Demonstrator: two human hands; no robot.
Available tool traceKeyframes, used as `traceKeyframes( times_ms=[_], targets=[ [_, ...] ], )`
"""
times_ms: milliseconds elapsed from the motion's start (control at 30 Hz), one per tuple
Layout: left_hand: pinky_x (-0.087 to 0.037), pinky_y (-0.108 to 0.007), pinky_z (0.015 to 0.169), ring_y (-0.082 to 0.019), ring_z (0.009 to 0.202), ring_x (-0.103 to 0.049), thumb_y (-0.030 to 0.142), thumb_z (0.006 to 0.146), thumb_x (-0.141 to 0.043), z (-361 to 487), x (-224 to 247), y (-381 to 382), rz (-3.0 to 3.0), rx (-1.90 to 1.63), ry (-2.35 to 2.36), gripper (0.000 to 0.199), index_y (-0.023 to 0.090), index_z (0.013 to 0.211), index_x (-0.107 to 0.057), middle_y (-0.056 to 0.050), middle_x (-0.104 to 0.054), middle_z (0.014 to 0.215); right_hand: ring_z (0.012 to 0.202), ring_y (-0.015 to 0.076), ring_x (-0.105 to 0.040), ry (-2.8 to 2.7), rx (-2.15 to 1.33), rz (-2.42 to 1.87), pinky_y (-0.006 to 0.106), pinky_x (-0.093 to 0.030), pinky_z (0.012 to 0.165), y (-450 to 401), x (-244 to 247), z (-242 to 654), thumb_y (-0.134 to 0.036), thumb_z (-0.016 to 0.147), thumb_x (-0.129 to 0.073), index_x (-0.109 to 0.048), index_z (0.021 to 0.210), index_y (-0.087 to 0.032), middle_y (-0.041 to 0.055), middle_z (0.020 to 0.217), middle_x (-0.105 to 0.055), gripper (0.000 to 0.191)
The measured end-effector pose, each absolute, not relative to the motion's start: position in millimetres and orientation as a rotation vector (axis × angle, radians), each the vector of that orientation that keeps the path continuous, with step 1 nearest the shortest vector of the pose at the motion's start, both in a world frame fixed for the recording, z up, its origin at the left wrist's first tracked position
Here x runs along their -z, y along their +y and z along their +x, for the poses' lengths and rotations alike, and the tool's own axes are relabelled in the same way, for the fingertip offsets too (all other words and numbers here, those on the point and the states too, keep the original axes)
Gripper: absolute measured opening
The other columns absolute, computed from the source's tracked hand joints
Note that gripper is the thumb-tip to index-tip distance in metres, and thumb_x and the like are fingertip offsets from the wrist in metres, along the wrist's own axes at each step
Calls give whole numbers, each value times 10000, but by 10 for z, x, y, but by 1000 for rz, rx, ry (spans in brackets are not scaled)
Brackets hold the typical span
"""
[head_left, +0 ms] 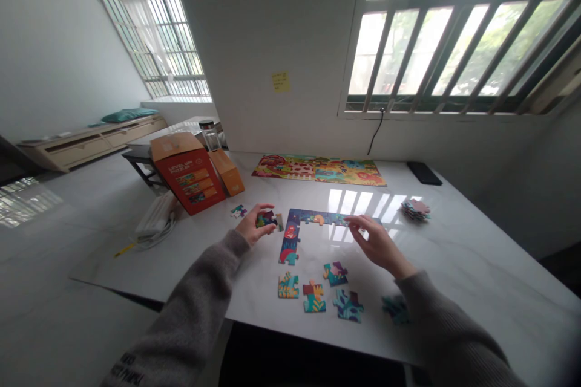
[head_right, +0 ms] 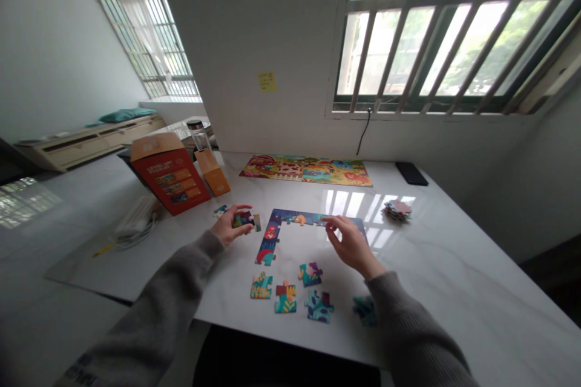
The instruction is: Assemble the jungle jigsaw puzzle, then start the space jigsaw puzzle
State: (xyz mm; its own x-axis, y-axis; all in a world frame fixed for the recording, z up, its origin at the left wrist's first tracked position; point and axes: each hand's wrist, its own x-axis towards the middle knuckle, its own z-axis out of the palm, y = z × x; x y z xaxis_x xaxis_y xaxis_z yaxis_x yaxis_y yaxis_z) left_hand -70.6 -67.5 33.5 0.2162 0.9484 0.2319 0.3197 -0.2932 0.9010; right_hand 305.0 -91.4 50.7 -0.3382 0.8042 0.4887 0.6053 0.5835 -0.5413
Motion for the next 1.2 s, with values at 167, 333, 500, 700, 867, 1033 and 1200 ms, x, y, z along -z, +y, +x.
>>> traceKeyframes(
  times_ms=[167, 333, 500, 700, 867, 1033, 1200],
  targets=[
    [-496, -209, 506, -70, 550, -577, 400, 804, -745, -84, -504, -796, 1604, -967, 885, 507, 180, 1173, -476, -45, -607, 992, 703, 161, -593, -2065, -705, -1020, 313, -493, 678, -1070, -672, 2539, -296, 971, -494, -570, 1276, -228, 35, 870, -669, 322],
    [-481, -206, 504, -74, 580, -564, 402, 862, -668, 368, -382, -794, 1548, -921, 669, 387, 180, 1128, -495, -58, -623, 1001, 689, 141, -603, -1863, -1106, -895, 284, -506, 627, -1081, -589, 2325, -369, 959, -529, -472, 1356, -215, 25, 884, -628, 429],
    [-474, -212, 453, -57, 505, -553, 375, 829, -683, 451, -249, -702, 1497, -1068, 755, 384, 174, 1115, -525, -40, -599, 982, 574, 116, -524, -1755, -1128, -988, 249, -437, 535, -1001, -463, 2469, -359, 930, -525, -559, 1271, -185, -37, 714, -518, 384],
    [-549, -264, 504, -153, 584, -683, 426, 722, -784, 364, -278, -655, 1246, -1229, 864, 468, 189, 1013, -505, 22, -588, 834, 617, 116, -498, -2002, -969, -1104, 241, -396, 578, -1047, -511, 2545, -196, 875, -502, -724, 1030, -177, -7, 700, -586, 272],
    [-443, -184, 415, -96, 489, -585, 478, 644, -841, 354, -284, -651, 1170, -1247, 942, 487, 168, 868, -539, 38, -596, 680, 642, 117, -541, -2371, -1077, -997, 227, -412, 607, -1207, -578, 2445, -118, 793, -560, -772, 945, -180, -1, 709, -629, 268],
    [-498, -239, 458, -105, 480, -577, 512, 614, -864, 365, -329, -688, 1180, -1206, 938, 512, 161, 797, -539, 27, -618, 640, 686, 141, -565, -2323, -944, -1016, 260, -435, 638, -1186, -555, 2443, -205, 859, -581, -725, 887, -181, 24, 786, -657, 148],
    [-507, -244, 500, -118, 512, -602, 499, 629, -871, 395, -300, -718, 1279, -1151, 904, 493, 147, 764, -553, 3, -646, 616, 623, 144, -525, -1891, -951, -1114, 282, -425, 597, -1101, -472, 2451, -348, 972, -485, -594, 1072, -196, -15, 704, -587, 211]
  ],
)
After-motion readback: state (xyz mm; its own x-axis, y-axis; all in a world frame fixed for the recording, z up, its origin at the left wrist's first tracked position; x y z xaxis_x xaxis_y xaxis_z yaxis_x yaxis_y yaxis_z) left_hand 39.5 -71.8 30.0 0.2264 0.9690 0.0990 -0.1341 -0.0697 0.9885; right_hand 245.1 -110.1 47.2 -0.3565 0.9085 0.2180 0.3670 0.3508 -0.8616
